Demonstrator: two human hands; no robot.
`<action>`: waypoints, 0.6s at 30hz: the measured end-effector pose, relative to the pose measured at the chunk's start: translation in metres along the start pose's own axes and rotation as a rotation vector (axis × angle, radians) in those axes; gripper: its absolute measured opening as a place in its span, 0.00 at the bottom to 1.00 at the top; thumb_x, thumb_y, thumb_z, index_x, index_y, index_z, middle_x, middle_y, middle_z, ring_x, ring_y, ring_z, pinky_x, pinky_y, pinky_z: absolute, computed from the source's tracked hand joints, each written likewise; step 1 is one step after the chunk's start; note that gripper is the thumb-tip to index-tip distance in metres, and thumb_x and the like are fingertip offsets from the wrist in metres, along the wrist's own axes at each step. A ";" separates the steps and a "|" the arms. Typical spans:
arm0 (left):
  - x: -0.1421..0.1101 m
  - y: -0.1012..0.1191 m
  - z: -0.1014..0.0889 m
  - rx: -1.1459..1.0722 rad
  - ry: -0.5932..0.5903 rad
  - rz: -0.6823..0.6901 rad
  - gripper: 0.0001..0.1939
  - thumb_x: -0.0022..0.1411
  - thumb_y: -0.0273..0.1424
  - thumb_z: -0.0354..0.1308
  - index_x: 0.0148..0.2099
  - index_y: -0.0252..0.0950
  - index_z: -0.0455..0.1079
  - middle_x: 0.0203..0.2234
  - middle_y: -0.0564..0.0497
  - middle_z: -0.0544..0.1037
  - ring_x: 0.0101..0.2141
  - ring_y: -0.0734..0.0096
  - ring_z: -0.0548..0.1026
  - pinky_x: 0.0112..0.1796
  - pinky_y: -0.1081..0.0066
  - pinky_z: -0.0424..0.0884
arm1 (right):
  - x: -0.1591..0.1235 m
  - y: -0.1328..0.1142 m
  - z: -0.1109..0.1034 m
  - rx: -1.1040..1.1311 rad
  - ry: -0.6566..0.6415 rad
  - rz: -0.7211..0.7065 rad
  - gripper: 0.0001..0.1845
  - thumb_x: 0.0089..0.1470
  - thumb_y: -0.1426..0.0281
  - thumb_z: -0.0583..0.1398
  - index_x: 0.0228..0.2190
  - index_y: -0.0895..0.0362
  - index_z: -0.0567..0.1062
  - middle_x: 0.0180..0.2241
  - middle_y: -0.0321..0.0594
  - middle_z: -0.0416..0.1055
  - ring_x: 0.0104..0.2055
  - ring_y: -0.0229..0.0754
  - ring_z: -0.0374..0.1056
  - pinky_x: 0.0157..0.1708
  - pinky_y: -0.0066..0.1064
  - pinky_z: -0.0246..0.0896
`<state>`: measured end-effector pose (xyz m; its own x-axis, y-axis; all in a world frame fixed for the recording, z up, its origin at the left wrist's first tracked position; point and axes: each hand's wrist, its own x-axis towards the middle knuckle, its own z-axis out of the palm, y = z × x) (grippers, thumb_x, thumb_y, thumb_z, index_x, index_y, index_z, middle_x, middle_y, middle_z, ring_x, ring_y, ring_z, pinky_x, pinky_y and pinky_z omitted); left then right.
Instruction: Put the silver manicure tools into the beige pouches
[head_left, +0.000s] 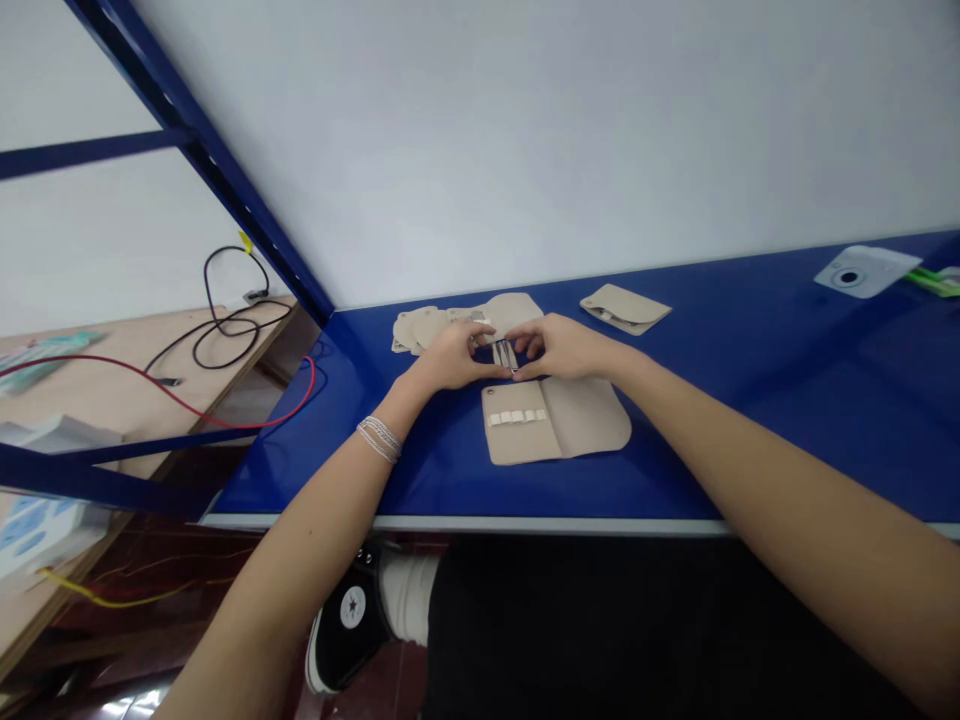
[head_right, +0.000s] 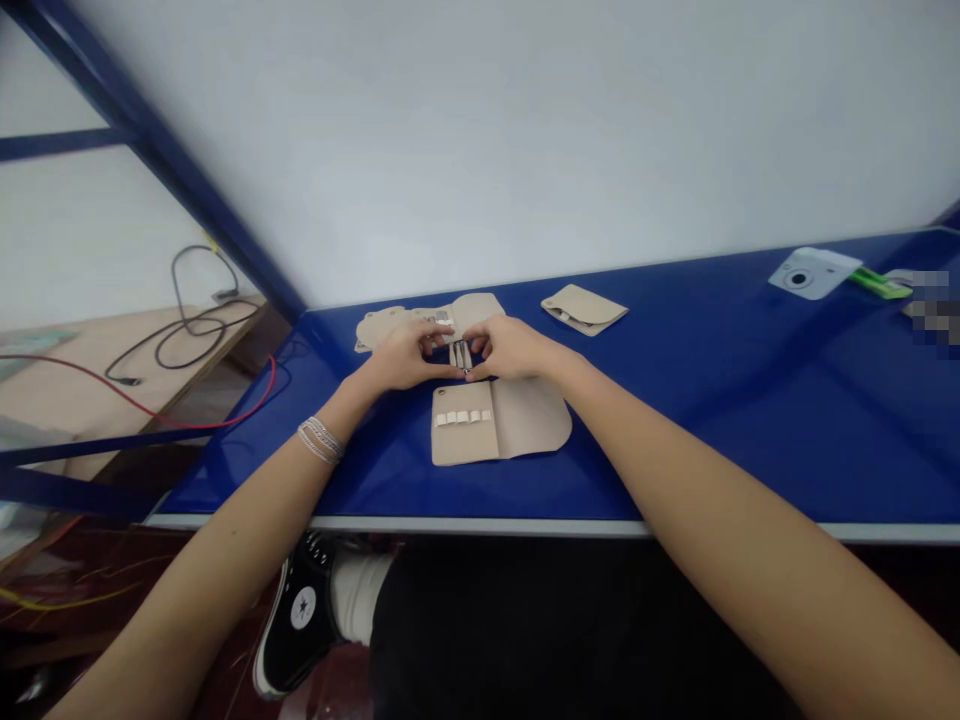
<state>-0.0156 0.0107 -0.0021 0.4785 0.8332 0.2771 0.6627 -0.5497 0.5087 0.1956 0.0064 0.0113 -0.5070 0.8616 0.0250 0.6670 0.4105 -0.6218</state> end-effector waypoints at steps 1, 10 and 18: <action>0.000 0.000 0.000 0.023 0.012 0.018 0.35 0.42 0.48 0.70 0.49 0.32 0.72 0.35 0.46 0.74 0.30 0.69 0.69 0.32 0.69 0.66 | 0.000 0.001 0.000 -0.013 0.007 0.003 0.35 0.38 0.64 0.71 0.50 0.55 0.74 0.41 0.42 0.75 0.37 0.42 0.71 0.38 0.31 0.66; 0.001 0.008 -0.006 0.076 -0.060 0.122 0.23 0.49 0.45 0.66 0.43 0.35 0.75 0.29 0.50 0.73 0.28 0.70 0.68 0.31 0.70 0.63 | 0.000 0.001 0.000 -0.150 0.020 -0.045 0.31 0.40 0.60 0.70 0.48 0.55 0.76 0.37 0.42 0.76 0.38 0.45 0.71 0.39 0.32 0.64; 0.003 0.007 -0.008 0.204 -0.095 0.248 0.17 0.54 0.41 0.62 0.42 0.35 0.77 0.30 0.48 0.73 0.30 0.68 0.69 0.34 0.68 0.64 | -0.003 -0.005 0.001 -0.256 -0.019 -0.135 0.23 0.48 0.63 0.65 0.47 0.56 0.76 0.45 0.47 0.72 0.41 0.49 0.70 0.39 0.34 0.63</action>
<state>-0.0140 0.0097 0.0088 0.6847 0.6687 0.2898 0.6164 -0.7435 0.2593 0.1936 0.0017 0.0137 -0.6088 0.7895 0.0779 0.7078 0.5848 -0.3963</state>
